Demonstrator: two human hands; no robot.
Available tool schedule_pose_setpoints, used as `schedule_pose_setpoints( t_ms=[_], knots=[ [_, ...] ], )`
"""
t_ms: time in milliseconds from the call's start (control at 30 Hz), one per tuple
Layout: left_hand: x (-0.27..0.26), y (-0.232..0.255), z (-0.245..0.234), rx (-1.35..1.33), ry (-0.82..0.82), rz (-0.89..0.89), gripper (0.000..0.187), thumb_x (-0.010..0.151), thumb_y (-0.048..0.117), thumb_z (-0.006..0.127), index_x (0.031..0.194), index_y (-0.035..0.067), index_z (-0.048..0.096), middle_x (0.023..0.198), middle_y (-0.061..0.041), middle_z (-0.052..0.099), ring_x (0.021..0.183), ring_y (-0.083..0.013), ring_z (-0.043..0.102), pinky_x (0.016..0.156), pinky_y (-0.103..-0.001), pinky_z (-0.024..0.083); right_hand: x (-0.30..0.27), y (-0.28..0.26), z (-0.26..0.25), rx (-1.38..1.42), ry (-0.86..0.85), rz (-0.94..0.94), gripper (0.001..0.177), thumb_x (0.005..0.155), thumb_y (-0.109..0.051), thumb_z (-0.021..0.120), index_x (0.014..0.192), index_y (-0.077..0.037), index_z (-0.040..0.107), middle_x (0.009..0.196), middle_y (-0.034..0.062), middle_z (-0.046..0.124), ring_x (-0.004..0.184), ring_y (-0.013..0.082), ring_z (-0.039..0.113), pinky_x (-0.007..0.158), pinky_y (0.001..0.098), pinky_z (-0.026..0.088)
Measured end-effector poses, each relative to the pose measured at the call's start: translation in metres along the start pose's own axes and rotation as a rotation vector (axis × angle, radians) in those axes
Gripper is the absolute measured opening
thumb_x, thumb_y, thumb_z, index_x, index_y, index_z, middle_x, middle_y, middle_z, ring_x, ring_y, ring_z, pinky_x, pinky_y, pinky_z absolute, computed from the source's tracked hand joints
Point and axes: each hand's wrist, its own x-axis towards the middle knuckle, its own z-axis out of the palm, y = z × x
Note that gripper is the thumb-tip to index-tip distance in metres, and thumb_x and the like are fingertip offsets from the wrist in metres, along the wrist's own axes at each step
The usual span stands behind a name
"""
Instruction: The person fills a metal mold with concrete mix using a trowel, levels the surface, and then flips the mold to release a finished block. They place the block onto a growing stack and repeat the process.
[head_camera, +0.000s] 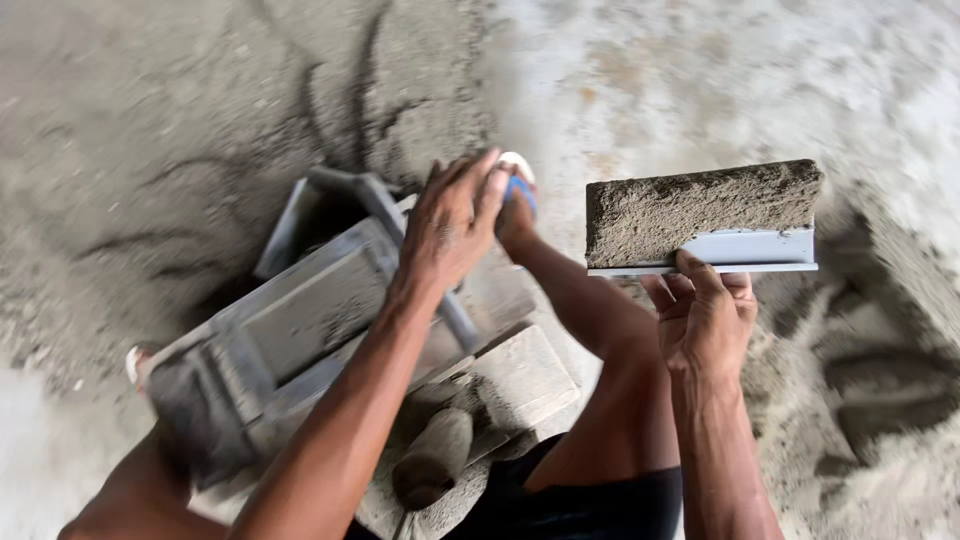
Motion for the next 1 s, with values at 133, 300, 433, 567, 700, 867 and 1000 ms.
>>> schedule_pose_setpoints(
  t_ms=[133, 300, 433, 567, 700, 867, 1000],
  knots=[
    [-0.087, -0.078, -0.091, 0.154, 0.211, -0.196, 0.037, 0.098, 0.026, 0.041, 0.126, 0.005, 0.053, 0.113, -0.015, 0.059, 0.107, -0.0344, 0.056, 0.100, -0.051, 0.034, -0.087, 0.064, 0.063, -0.077, -0.185, 0.092, 0.018, 0.083, 0.001, 0.063, 0.091, -0.015, 0.061, 0.083, 0.0034, 0.066, 0.069, 0.0169, 0.068, 0.066, 0.0371, 0.064],
    [-0.184, -0.135, -0.115, 0.247, 0.315, -0.367, 0.040, 0.100, 0.025, 0.032, 0.132, 0.008, 0.049, 0.126, -0.015, 0.054, 0.117, -0.0331, 0.050, 0.103, -0.047, 0.034, -0.181, 0.167, 0.090, -0.055, -0.306, 0.312, 0.015, 0.083, -0.003, 0.064, 0.079, -0.016, 0.058, 0.090, 0.0137, 0.068, 0.068, 0.0220, 0.068, 0.067, 0.0395, 0.062],
    [-0.206, -0.129, -0.107, 0.205, 0.356, -0.370, 0.040, 0.099, 0.020, 0.032, 0.131, 0.001, 0.046, 0.133, -0.020, 0.047, 0.124, -0.0359, 0.043, 0.106, -0.048, 0.029, -0.215, 0.188, 0.090, -0.174, -0.241, 0.345, 0.045, 0.079, -0.009, 0.070, 0.114, -0.003, 0.042, 0.103, 0.0242, 0.063, 0.083, 0.0358, 0.066, 0.076, 0.0497, 0.057],
    [-0.211, -0.136, -0.101, 0.215, 0.411, -0.371, 0.043, 0.101, 0.022, 0.024, 0.136, 0.006, 0.042, 0.137, -0.013, 0.044, 0.128, -0.0283, 0.041, 0.110, -0.041, 0.025, -0.183, 0.123, 0.111, -0.270, -0.199, 0.056, 0.047, 0.080, -0.006, 0.068, 0.122, -0.008, 0.046, 0.107, 0.0198, 0.057, 0.086, 0.0425, 0.066, 0.079, 0.0533, 0.058],
    [-0.215, -0.140, -0.113, 0.167, 0.426, -0.345, 0.042, 0.100, 0.022, 0.026, 0.134, 0.005, 0.043, 0.136, -0.016, 0.046, 0.127, -0.0301, 0.042, 0.110, -0.042, 0.025, -0.124, 0.139, 0.132, -0.666, -0.405, -0.143, 0.027, 0.085, -0.009, 0.061, 0.110, -0.002, 0.052, 0.085, 0.0192, 0.057, 0.073, 0.0355, 0.066, 0.067, 0.0517, 0.058],
    [-0.245, -0.145, -0.160, 0.037, 0.601, -0.433, 0.049, 0.100, 0.025, 0.016, 0.138, 0.005, 0.039, 0.138, -0.017, 0.043, 0.130, -0.0330, 0.037, 0.111, -0.047, 0.018, -0.101, 0.136, 0.152, -1.017, -0.632, -0.947, 0.046, 0.103, -0.021, 0.061, 0.132, 0.005, 0.035, 0.077, 0.0251, 0.059, 0.075, 0.0370, 0.064, 0.062, 0.0466, 0.055],
    [-0.243, -0.147, -0.169, 0.029, 0.647, -0.399, 0.044, 0.102, 0.020, 0.017, 0.139, 0.006, 0.036, 0.137, -0.022, 0.041, 0.128, -0.0433, 0.034, 0.110, -0.055, 0.020, -0.203, 0.208, 0.144, -1.220, -0.472, -1.931, 0.035, 0.081, -0.049, 0.063, 0.081, -0.015, 0.056, 0.069, 0.0043, 0.053, 0.061, 0.0157, 0.054, 0.056, 0.0262, 0.048]
  ],
)
